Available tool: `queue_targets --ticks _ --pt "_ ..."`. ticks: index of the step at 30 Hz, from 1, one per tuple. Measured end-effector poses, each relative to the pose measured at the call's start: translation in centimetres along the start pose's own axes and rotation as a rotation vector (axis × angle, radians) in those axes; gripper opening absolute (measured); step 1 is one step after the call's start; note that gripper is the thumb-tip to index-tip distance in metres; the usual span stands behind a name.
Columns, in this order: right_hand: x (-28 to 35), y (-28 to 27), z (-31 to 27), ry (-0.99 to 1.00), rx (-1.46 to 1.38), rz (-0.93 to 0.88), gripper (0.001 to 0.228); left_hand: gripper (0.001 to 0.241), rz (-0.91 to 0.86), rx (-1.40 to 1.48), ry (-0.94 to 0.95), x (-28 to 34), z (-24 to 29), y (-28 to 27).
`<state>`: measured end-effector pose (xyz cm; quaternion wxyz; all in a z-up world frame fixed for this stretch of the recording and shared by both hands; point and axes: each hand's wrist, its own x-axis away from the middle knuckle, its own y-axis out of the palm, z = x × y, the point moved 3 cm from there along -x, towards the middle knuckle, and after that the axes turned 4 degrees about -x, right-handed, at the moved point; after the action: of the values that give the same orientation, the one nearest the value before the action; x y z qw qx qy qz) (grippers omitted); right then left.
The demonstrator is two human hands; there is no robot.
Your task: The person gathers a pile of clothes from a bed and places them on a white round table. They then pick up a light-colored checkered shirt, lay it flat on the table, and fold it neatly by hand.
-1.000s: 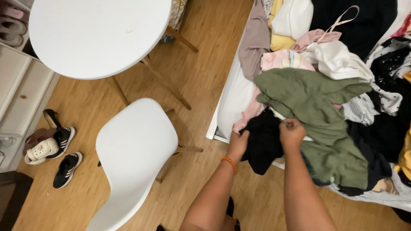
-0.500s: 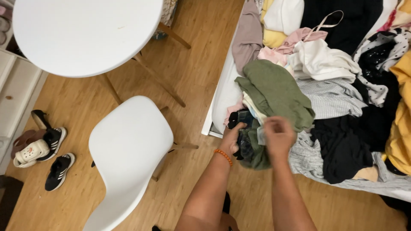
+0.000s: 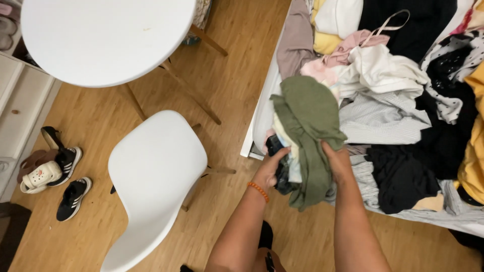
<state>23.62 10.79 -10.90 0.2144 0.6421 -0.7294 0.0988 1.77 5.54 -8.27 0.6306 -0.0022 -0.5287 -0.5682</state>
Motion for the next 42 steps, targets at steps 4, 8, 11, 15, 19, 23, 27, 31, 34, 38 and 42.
queue_targets --ticks 4,8,11,15,19,23,27,31,34,38,42 --pt "3.9 5.5 -2.0 0.011 -0.088 -0.014 0.053 0.058 -0.072 0.132 0.001 2.4 1.3 -3.1" --pt "6.3 10.5 -5.0 -0.093 -0.216 -0.086 0.05 0.058 0.011 0.069 0.234 8.2 6.9 -2.2" --pt "5.4 11.3 -7.5 -0.187 -0.231 -0.097 0.053 0.058 0.053 0.02 0.333 9.6 9.6 0.2" --pt "-1.1 4.4 -5.9 -0.389 0.003 0.098 0.084 0.06 0.003 0.04 0.277 3.8 6.9 3.3" --pt "-4.8 0.7 -7.8 -0.529 0.511 0.358 0.127 0.06 -0.039 0.044 0.43 -3.4 4.4 5.2" --pt "-12.6 -2.4 -4.1 -0.615 0.604 0.316 0.147 0.059 0.145 -0.036 0.315 -8.3 2.8 3.9" --pt "-11.5 -0.1 -6.4 -0.033 0.461 0.175 0.133 0.062 0.085 -0.074 0.261 -7.8 3.1 3.6" --pt "-13.5 -1.5 -1.4 -0.228 0.42 0.135 0.129 0.065 0.242 -0.148 0.192 -8.2 2.3 2.7" --pt "-8.4 -0.6 -2.4 -0.254 0.454 0.282 0.128 0.065 0.213 -0.107 0.264 -8.6 1.0 1.9" --pt "0.8 0.5 -3.6 -0.499 0.206 0.497 0.129 0.06 0.141 -0.064 0.392 -5.1 -2.3 1.5" --pt "1.9 -7.3 4.2 -0.591 0.34 0.774 0.131 0.048 0.199 -0.35 0.415 -3.7 -7.9 0.8"
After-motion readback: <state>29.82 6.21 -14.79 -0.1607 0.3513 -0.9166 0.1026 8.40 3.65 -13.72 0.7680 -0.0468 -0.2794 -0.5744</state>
